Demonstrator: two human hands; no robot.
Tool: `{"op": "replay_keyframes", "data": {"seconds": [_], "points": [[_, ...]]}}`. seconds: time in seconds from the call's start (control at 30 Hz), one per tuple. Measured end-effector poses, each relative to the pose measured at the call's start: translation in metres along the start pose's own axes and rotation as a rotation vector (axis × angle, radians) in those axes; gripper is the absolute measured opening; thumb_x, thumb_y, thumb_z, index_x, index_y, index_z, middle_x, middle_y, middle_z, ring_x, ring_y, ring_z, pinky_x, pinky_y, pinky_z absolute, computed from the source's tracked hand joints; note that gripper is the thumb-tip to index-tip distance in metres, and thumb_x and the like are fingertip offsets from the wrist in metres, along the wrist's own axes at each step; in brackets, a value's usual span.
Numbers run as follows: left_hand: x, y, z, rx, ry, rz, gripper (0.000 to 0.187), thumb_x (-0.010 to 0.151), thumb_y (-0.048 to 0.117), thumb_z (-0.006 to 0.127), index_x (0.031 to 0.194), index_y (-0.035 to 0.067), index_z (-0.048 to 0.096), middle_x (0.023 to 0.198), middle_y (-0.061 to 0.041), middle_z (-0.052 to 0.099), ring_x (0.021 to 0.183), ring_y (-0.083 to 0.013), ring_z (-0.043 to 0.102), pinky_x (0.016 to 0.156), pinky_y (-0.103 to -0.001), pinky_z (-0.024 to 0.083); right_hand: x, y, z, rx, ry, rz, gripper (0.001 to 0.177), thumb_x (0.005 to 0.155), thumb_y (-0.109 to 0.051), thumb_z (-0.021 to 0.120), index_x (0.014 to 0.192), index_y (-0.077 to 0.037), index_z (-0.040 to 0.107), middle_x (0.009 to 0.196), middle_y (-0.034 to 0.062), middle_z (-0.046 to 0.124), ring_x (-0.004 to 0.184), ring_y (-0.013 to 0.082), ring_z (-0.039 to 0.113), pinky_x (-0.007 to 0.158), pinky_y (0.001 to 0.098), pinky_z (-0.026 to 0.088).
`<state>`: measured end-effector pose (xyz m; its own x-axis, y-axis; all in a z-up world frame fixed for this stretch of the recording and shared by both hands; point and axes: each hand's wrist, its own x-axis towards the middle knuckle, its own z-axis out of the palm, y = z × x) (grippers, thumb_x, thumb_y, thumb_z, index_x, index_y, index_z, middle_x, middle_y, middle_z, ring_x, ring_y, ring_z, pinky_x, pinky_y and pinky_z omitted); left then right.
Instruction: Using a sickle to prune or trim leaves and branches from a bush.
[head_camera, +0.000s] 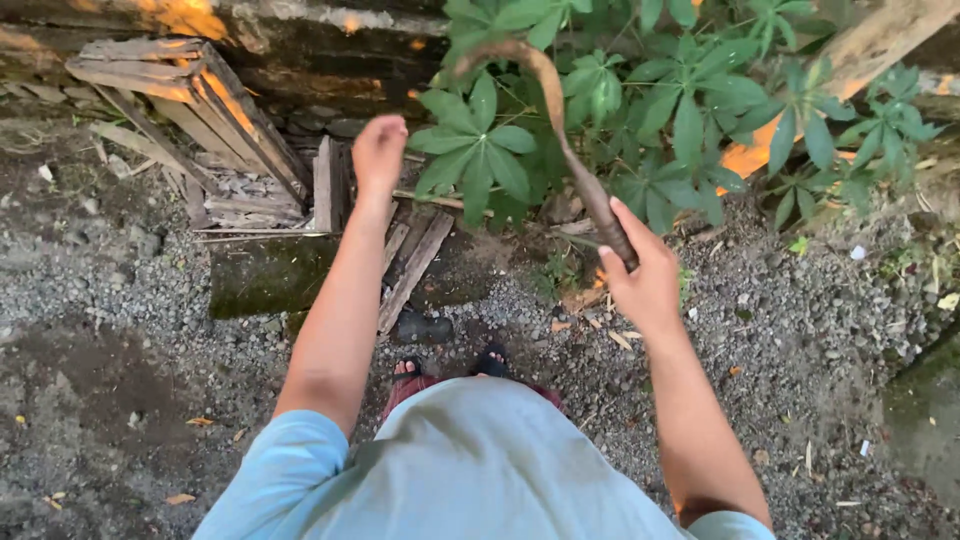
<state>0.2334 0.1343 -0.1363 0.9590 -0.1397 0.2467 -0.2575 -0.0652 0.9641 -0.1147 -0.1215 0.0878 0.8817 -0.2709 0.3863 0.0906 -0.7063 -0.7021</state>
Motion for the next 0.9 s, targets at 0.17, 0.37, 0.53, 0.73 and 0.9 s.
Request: {"op": "replay_keyframes", "data": {"seconds": [0.17,0.37,0.53,0.73,0.9], "points": [[-0.024,0.026,-0.004,-0.038,0.030,-0.074,0.020,0.100,0.016,0.067,0.116,0.005,0.072,0.100,-0.003,0.075,0.089,-0.0112,0.067,0.082,-0.027,0.054,-0.010,-0.016,0.006,-0.114,-0.013,0.141,0.062,0.087,0.003,0.072,0.147,-0.009,0.058,0.122,0.0173,0.072,0.102,0.0226,0.072,0.086,0.0328,0.054],[-0.074,0.179,-0.001,-0.091,-0.184,0.264,0.036,0.101,0.019,0.061,0.135,0.008,0.064,0.130,-0.012,0.065,0.111,-0.0206,0.065,0.102,-0.035,0.051,-0.049,-0.014,0.036,-0.168,0.032,0.189,0.062,0.086,0.003,0.071,0.146,-0.010,0.059,0.118,0.0181,0.072,0.102,0.0227,0.072,0.087,0.0320,0.055],[-0.116,0.183,0.020,0.174,-0.351,0.575,0.048,0.090,0.019,0.073,0.136,0.007,0.063,0.132,-0.017,0.064,0.124,-0.0344,0.059,0.108,-0.045,0.044,-0.066,-0.020,0.061,-0.146,0.151,0.206,0.058,0.089,0.003,0.072,0.145,-0.006,0.058,0.122,0.0192,0.071,0.106,0.0233,0.073,0.091,0.0329,0.055],[-0.135,0.146,0.035,0.040,-0.370,0.367,0.025,0.094,0.015,0.074,0.114,0.000,0.070,0.113,-0.015,0.070,0.111,-0.0328,0.066,0.098,-0.039,0.051,-0.075,-0.025,0.076,-0.104,0.193,0.319,0.060,0.090,0.002,0.071,0.147,-0.006,0.056,0.128,0.0180,0.071,0.110,0.0219,0.071,0.092,0.0323,0.054],[-0.128,0.146,0.030,0.006,-0.368,0.399,0.018,0.093,0.013,0.074,0.099,-0.003,0.071,0.101,-0.014,0.071,0.098,-0.0326,0.068,0.088,-0.040,0.054,-0.076,-0.028,0.087,-0.133,0.211,0.304,0.063,0.089,0.002,0.070,0.149,-0.007,0.054,0.130,0.0180,0.070,0.111,0.0222,0.071,0.095,0.0322,0.053]]}}
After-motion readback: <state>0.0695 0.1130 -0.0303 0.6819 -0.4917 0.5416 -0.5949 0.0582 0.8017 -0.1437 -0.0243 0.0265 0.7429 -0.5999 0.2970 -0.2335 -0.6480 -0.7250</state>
